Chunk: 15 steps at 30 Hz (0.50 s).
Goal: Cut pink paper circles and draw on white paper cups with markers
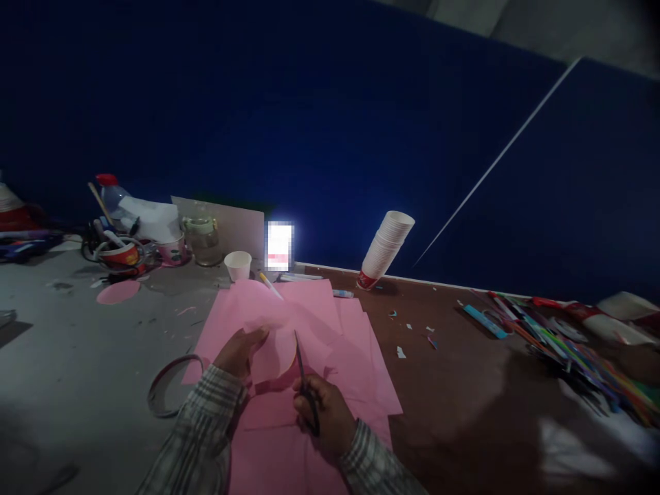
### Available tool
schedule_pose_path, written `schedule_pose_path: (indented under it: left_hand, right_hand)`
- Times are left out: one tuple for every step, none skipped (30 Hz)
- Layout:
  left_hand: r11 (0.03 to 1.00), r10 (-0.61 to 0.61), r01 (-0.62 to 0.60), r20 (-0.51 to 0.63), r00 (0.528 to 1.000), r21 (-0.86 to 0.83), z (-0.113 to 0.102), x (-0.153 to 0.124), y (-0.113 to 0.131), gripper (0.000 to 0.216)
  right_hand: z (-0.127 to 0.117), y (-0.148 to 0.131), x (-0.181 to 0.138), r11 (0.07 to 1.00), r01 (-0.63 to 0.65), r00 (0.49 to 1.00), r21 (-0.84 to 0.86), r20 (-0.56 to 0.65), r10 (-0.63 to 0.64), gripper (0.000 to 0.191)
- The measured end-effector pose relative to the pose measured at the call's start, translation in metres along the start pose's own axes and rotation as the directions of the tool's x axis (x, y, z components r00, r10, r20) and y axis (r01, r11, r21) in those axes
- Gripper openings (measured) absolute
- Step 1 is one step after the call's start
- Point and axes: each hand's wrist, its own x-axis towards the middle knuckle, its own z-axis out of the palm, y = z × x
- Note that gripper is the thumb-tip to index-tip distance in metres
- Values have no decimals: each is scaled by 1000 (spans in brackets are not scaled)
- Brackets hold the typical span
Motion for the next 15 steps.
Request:
schedule_pose_path:
  left_hand:
    - [1000,-9,9,4,1000,4,0,0,0,30]
    - [1000,-14,14,5,1000,9,0,0,1,30]
    - [1000,-18,18,7,1000,12,0,0,1,29]
    - [1000,-18,18,11,1000,14,0,-1,1,29]
    - [1000,-15,15,16,1000,15,0,-1,2,30]
    - [1000,-10,10,20,1000,14,-1,-1,2,31]
    - [1000,-7,7,24,1000,13,-1,-1,2,33]
    - [1000,-6,6,25,1000,13,-1,-1,2,34]
    - [1000,-3,2,28,1000,13,-1,0,2,35]
    - [1000,1,-1,32,999,13,-2,0,2,36]
    - [1000,3,-4,41,999,12,-2,1,1,36]
    - [1000,8,-8,50,999,11,-2,2,0,36]
    - [1000,14,-14,59,998,8,-3,3,-1,36]
    - [1000,18,-18,67,998,3,-4,3,-2,37]
    - [1000,15,-15,73,997,-2,-4,4,-3,38]
  right_hand:
    - [0,-1,0,1000,-4,1000,-8,-2,4,35]
    - [0,-1,-1,1000,-9,1000,-15,-6,9,35]
    - [-1,-2,-1,1000,-13,1000,-18,-13,12,35]
    - [-1,-3,-1,1000,-18,1000,-20,-14,18,36]
    - [-1,-4,-2,999,-25,1000,-20,-13,25,36]
    - [-1,-4,-2,999,-33,999,-19,-14,32,37]
    - [0,-5,-2,999,-40,999,-17,-15,40,37]
    - [0,-6,-2,999,-47,999,-14,-14,47,37]
    - [0,-7,-2,999,-52,999,-11,-14,52,37]
    - [1,-8,-3,998,-56,998,-8,-13,56,37]
    - [1,-9,-3,998,-56,998,-4,-13,56,36]
    - [1,-10,-3,999,-55,998,3,-8,55,37]
    - [2,-11,-3,998,-54,999,14,-1,54,37]
    - [2,-11,-3,998,-56,998,29,8,56,37]
    - [1,-11,-3,997,-58,998,44,18,58,38]
